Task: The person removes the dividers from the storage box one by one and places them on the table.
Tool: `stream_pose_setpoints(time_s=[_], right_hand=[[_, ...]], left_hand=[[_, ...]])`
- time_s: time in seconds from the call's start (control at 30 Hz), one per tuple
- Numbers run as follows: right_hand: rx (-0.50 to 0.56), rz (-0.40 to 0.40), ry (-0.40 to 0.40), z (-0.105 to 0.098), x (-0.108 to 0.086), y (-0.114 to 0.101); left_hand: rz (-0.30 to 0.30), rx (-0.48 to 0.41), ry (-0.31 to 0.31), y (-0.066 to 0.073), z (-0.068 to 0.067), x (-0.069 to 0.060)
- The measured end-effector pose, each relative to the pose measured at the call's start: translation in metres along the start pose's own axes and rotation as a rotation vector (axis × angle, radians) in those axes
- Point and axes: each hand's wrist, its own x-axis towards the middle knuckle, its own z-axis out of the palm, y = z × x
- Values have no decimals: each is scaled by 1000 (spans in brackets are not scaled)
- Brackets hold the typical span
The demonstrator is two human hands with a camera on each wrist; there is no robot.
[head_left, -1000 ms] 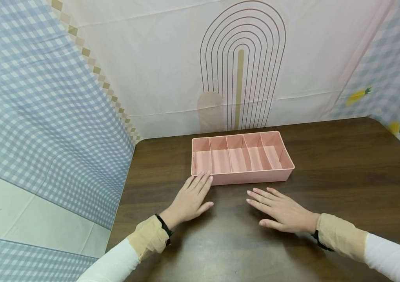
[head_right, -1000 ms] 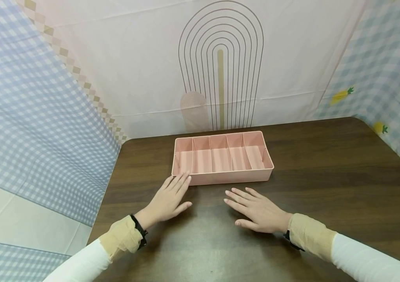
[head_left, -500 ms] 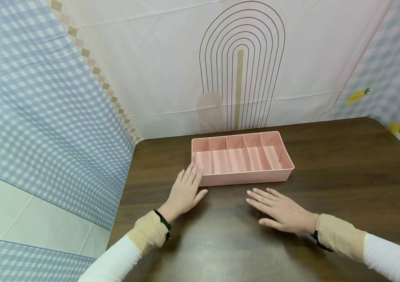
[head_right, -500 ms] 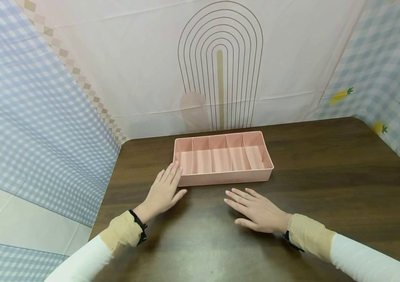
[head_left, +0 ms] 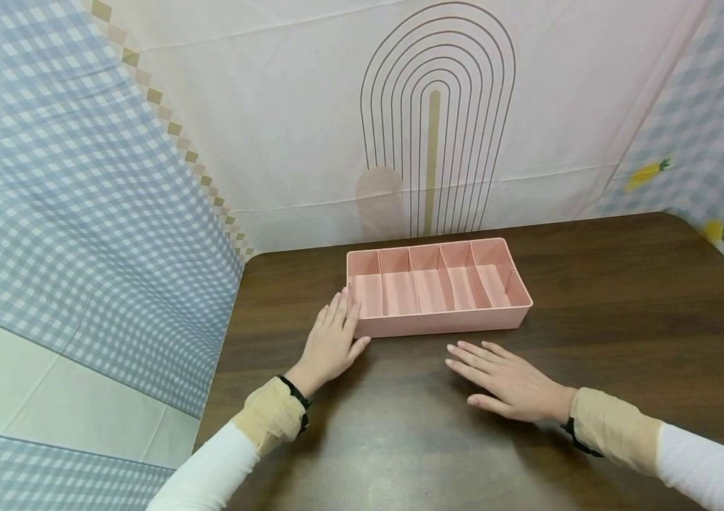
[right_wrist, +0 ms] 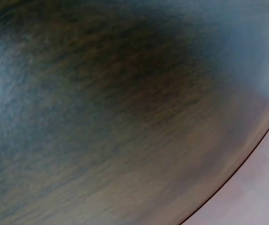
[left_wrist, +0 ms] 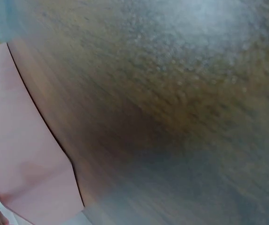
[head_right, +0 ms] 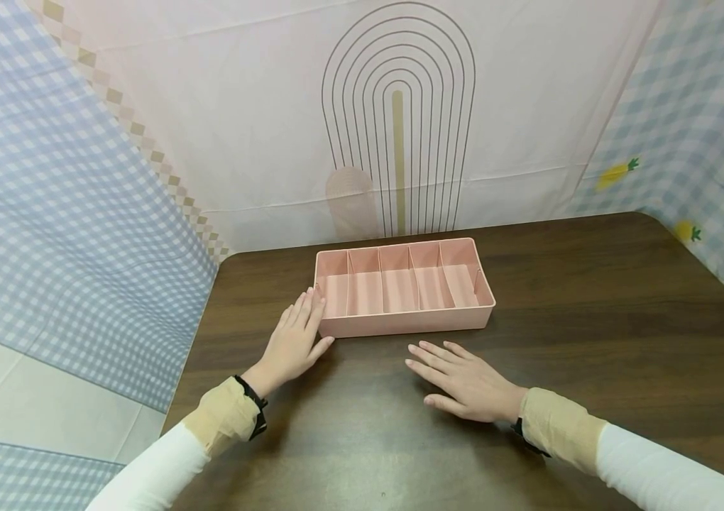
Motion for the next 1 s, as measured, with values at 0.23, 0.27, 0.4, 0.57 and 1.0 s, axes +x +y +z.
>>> stream_pose_setpoints(time_s=[0.23, 0.27, 0.4, 0.57, 1.0], right_hand=[[5, 2, 16, 0, 0, 0], [8, 5, 12, 1, -1, 0], [5, 17, -5, 1, -1, 0], [2, 9, 12, 2, -1, 0], [13, -16, 68, 9, 1, 1]], left_hand=[[-17, 0, -26, -5, 4, 2], [-15, -1, -23, -5, 5, 2], [-17, -1, -32, -6, 5, 3], [-24, -15, -36, -6, 4, 4], [-25, -29, 12, -6, 8, 11]])
